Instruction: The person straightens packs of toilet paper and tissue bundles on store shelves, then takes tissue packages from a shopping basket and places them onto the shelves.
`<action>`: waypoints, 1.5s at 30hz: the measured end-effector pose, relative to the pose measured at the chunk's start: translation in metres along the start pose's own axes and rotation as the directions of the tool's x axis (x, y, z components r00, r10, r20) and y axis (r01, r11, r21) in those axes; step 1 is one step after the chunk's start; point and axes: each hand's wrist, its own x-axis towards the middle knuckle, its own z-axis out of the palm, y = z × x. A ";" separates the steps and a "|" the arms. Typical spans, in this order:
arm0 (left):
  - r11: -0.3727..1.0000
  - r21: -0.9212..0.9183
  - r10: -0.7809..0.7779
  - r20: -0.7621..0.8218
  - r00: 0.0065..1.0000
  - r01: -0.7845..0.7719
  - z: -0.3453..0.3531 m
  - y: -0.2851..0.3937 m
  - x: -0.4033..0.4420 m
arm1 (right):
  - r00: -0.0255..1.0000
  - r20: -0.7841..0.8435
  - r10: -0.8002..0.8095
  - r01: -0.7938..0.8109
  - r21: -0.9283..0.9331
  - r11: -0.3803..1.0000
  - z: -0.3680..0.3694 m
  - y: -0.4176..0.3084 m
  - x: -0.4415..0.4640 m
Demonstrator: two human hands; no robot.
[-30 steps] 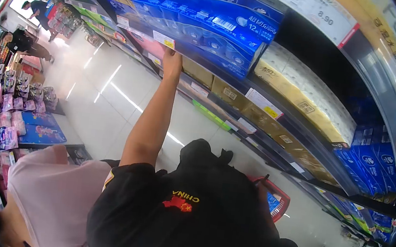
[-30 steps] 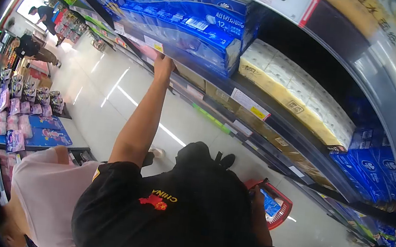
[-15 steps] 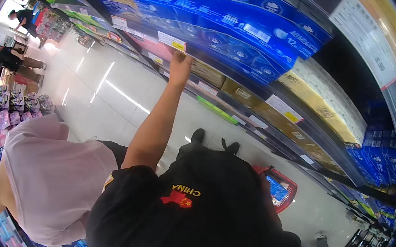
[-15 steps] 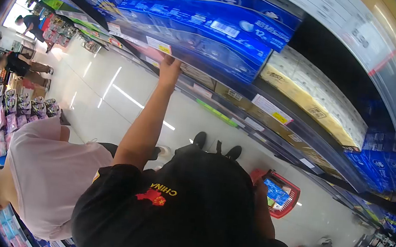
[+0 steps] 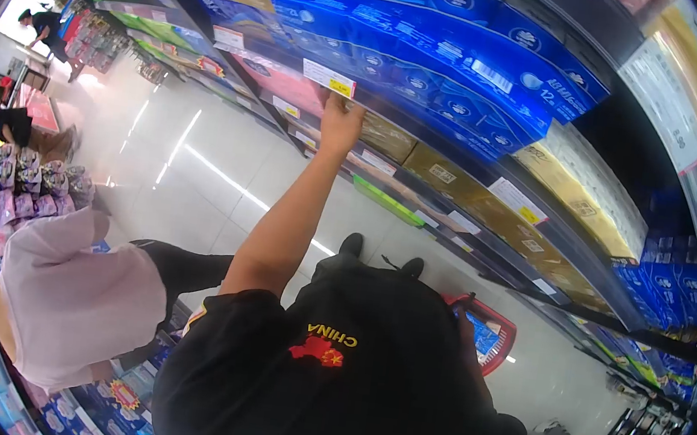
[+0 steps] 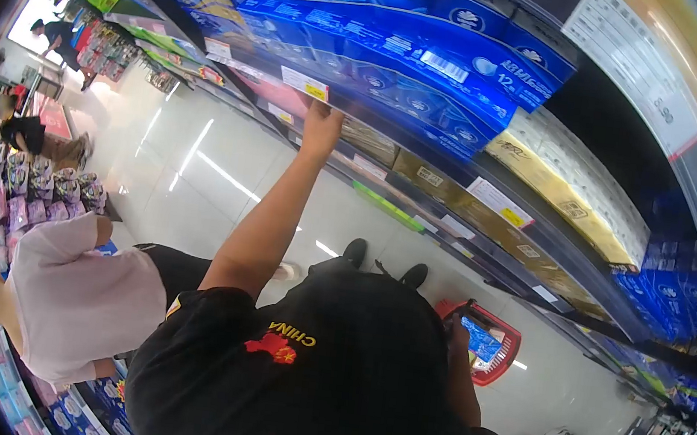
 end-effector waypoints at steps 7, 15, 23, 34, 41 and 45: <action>0.991 0.133 0.027 0.011 1.000 -0.028 -0.003 0.006 -0.006 | 0.999 0.040 -0.004 0.008 -0.120 0.993 0.009 0.005 0.008; 0.989 0.147 0.029 -0.033 0.999 -0.024 -0.006 0.002 -0.011 | 0.997 0.039 -0.068 0.075 -0.234 0.969 0.012 -0.010 -0.010; 0.974 0.226 -0.017 0.018 1.000 0.013 -0.005 0.023 -0.011 | 0.994 0.032 -0.106 0.109 -0.114 0.987 0.011 0.000 -0.003; 0.994 0.104 0.061 -0.156 0.986 -0.045 -0.010 0.018 -0.032 | 0.941 0.112 -0.321 0.339 -0.242 0.909 0.007 0.011 0.001; 0.822 0.528 -0.251 0.003 0.968 0.211 -0.072 -0.102 -0.124 | 0.893 0.183 -0.412 0.449 -0.438 0.779 0.002 0.033 0.029; 0.406 0.911 -0.735 0.277 0.619 0.074 -0.132 -0.183 -0.227 | 0.873 0.278 -0.400 0.487 -0.472 0.735 -0.001 0.053 0.057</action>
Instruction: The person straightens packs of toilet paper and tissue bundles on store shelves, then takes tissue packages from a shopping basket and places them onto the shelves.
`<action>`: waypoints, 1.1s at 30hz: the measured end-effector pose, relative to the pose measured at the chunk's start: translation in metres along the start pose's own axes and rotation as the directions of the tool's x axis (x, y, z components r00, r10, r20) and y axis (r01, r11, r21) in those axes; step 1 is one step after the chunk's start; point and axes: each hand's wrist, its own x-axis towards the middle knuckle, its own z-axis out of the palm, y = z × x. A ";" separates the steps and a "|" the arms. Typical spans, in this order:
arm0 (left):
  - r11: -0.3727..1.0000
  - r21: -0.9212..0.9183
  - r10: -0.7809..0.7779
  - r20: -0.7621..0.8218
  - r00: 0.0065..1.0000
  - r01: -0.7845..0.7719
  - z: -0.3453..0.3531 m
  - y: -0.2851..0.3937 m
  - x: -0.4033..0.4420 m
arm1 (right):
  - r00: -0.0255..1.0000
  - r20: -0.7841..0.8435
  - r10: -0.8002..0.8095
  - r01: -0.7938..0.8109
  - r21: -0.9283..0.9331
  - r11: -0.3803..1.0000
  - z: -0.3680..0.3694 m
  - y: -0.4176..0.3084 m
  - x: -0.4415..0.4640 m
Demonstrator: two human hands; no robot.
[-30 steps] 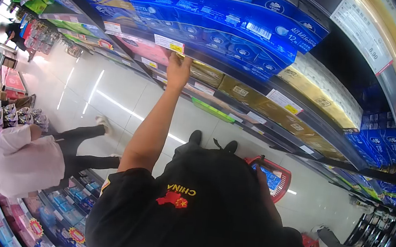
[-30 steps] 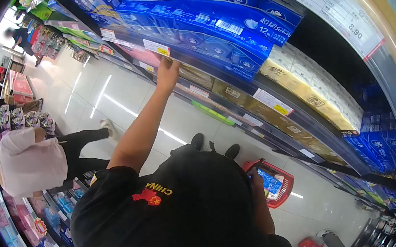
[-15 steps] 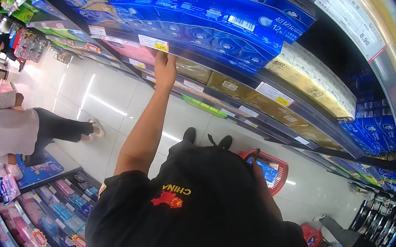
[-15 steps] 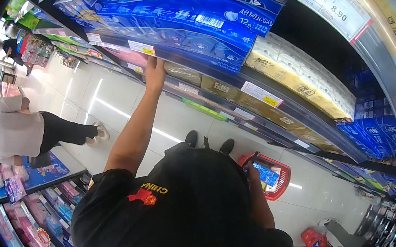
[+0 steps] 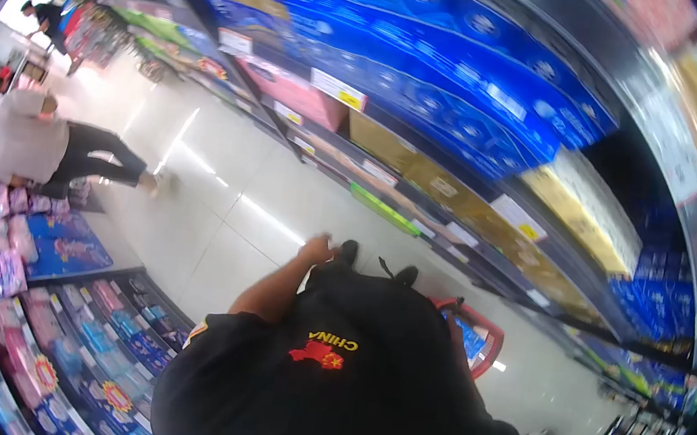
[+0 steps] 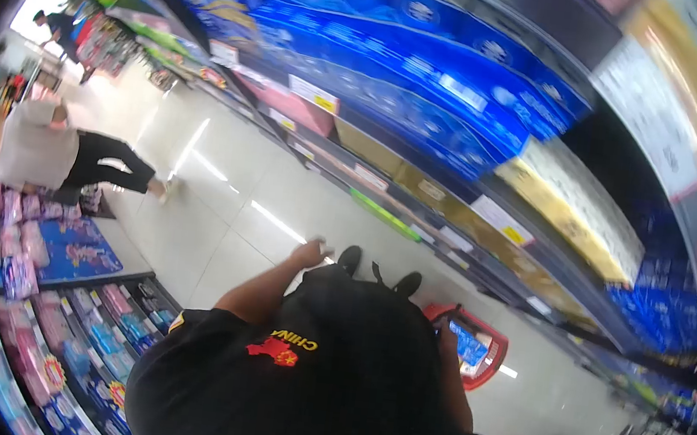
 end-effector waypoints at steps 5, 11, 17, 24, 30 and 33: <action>0.968 -0.162 -0.172 0.120 0.978 0.190 -0.007 -0.027 -0.052 | 0.937 0.228 0.264 -0.349 0.567 0.746 0.015 0.061 0.036; 0.929 -0.290 -0.250 -0.040 0.968 0.228 -0.061 -0.047 -0.058 | 0.946 0.241 0.216 -0.301 0.415 0.859 0.014 0.001 0.031; 0.908 -0.376 -0.229 -0.070 0.971 0.186 -0.088 -0.057 -0.053 | 0.994 0.113 -0.014 0.005 0.084 0.996 0.040 -0.049 0.015; 0.911 -0.363 -0.255 -0.121 0.959 0.197 -0.076 -0.074 -0.079 | 0.981 0.174 -0.085 0.078 0.045 0.996 0.063 -0.026 0.033; 0.948 -0.263 -0.221 -0.131 0.966 0.181 -0.027 -0.087 -0.122 | 0.873 0.248 -0.420 0.428 0.026 0.904 0.080 0.077 0.077; 0.939 -0.248 -0.250 -0.017 0.968 0.238 -0.024 -0.083 -0.145 | 0.816 0.396 -0.421 0.281 0.365 0.888 0.078 0.070 0.073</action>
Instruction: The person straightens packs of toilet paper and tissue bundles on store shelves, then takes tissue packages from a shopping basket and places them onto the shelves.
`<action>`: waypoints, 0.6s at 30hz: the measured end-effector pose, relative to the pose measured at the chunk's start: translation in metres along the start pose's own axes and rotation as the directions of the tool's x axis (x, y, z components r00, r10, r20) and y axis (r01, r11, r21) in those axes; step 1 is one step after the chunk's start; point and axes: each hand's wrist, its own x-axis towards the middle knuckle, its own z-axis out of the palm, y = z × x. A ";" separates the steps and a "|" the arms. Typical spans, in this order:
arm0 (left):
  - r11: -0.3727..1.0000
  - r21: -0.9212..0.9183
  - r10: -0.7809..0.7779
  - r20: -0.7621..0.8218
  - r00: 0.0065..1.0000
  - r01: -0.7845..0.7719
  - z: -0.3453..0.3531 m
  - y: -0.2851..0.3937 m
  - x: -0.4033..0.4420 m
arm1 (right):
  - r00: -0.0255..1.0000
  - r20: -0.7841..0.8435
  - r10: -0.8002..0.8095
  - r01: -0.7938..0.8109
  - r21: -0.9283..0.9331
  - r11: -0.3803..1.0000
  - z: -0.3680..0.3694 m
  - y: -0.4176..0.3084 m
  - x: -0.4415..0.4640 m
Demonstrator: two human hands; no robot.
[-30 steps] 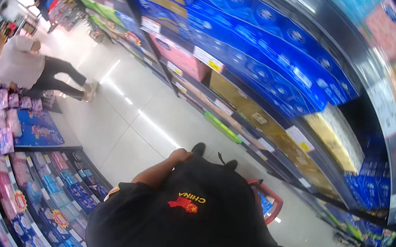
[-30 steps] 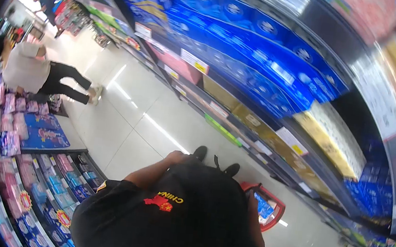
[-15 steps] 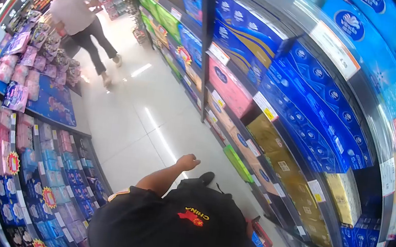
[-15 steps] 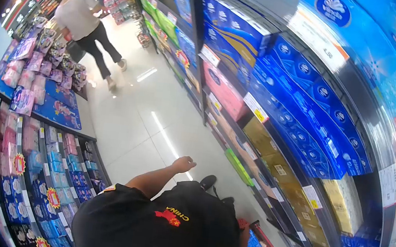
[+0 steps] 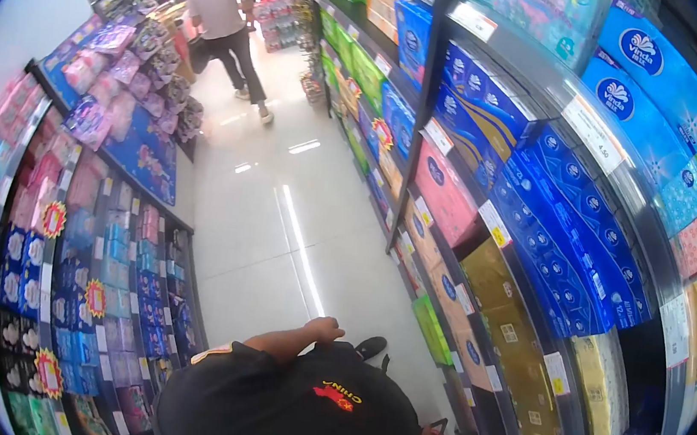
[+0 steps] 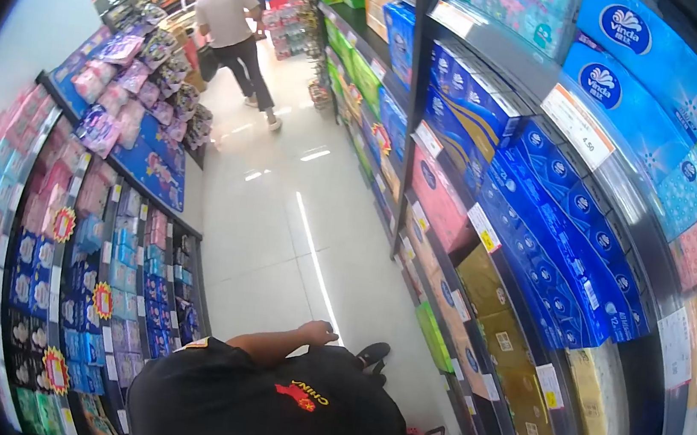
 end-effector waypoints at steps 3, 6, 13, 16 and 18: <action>0.991 -0.112 -0.082 -0.040 0.996 0.077 0.006 0.001 -0.022 | 0.960 -0.010 0.281 -0.272 0.223 0.936 0.004 -0.037 0.014; 0.980 -0.180 -0.105 -0.095 0.990 0.086 0.016 -0.002 -0.039 | 0.882 -0.094 0.462 -0.438 0.198 0.877 0.017 -0.075 0.048; 0.973 -0.164 -0.184 -0.124 0.975 0.163 0.023 -0.021 -0.078 | 0.820 -0.103 0.563 -0.529 0.242 0.813 0.060 -0.132 0.123; 0.960 -0.181 -0.224 -0.046 0.974 0.212 0.023 -0.039 -0.076 | 0.813 -0.111 0.572 -0.533 0.256 0.806 0.071 -0.151 0.138; 0.966 -0.171 -0.204 -0.050 0.978 0.193 0.022 -0.050 -0.070 | 0.808 -0.120 0.576 -0.533 0.267 0.803 0.079 -0.160 0.148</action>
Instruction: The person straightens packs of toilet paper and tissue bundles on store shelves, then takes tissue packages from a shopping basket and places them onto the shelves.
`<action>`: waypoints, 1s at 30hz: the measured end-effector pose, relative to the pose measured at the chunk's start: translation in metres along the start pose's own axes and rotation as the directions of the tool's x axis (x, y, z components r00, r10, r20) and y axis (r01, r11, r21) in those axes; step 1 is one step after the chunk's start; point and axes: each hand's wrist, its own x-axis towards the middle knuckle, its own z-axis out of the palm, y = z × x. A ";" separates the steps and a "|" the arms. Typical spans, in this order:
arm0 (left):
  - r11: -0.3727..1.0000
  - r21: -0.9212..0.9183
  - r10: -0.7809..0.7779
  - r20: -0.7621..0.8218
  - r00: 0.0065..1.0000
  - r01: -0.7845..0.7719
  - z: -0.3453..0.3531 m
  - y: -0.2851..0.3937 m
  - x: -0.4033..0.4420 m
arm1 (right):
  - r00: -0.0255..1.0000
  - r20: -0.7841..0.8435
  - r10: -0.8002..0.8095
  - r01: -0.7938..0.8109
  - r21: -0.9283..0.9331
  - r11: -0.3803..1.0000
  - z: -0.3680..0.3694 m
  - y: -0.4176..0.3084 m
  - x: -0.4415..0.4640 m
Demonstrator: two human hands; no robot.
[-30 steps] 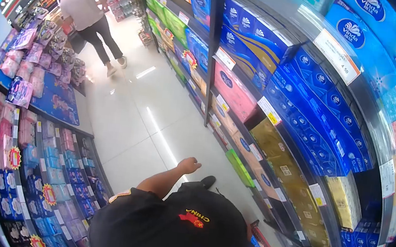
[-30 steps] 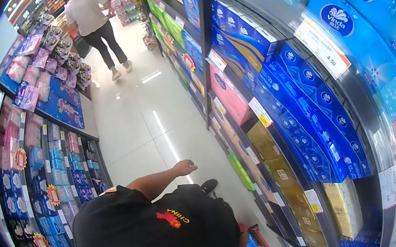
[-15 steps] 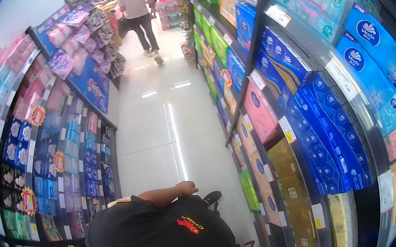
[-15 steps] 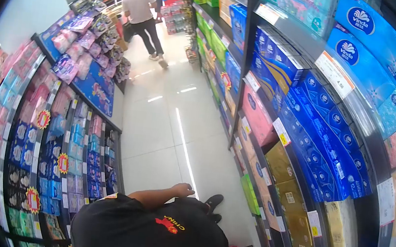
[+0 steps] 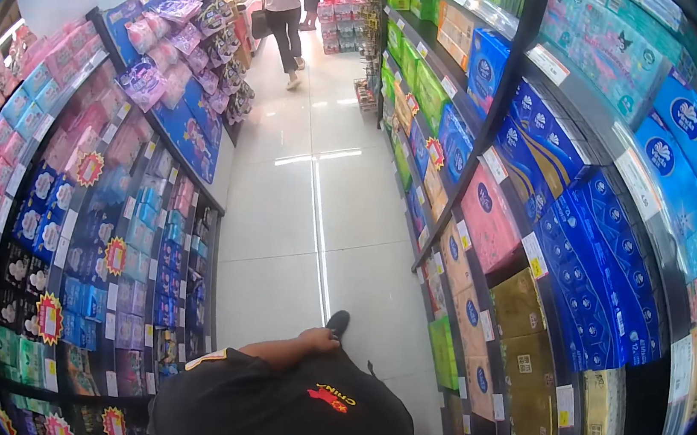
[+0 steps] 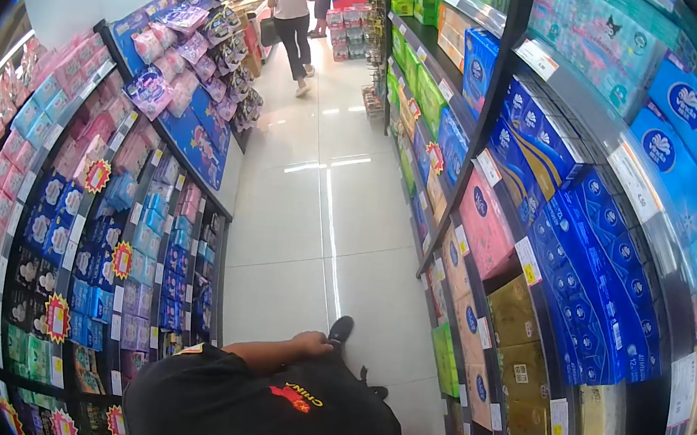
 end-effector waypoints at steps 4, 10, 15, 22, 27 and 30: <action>0.997 -0.050 0.050 -0.023 0.998 -0.051 -0.016 -0.012 0.023 | 0.999 -0.041 0.018 -0.016 0.032 0.999 0.024 -0.012 -0.001; 0.984 -0.088 0.145 -0.083 0.986 -0.152 -0.068 -0.016 0.053 | 0.991 -0.126 0.046 -0.033 0.106 0.994 0.064 -0.022 -0.003; 0.982 -0.119 0.146 -0.018 0.989 -0.147 -0.129 -0.038 0.071 | 0.976 -0.204 0.070 -0.027 0.207 0.978 0.090 -0.012 -0.006; 0.987 -0.093 0.127 -0.081 0.989 -0.134 -0.179 -0.113 0.124 | 0.934 -0.336 0.122 0.022 0.394 0.919 0.133 0.013 -0.039; 0.982 -0.177 0.022 -0.194 0.981 -0.057 -0.209 -0.169 0.130 | 0.911 -0.367 0.190 0.032 0.522 0.853 0.169 0.021 -0.040; 0.964 -0.266 -0.064 -0.162 0.985 0.018 -0.210 -0.200 0.136 | 0.936 -0.303 0.177 0.017 0.542 0.840 0.209 -0.013 -0.060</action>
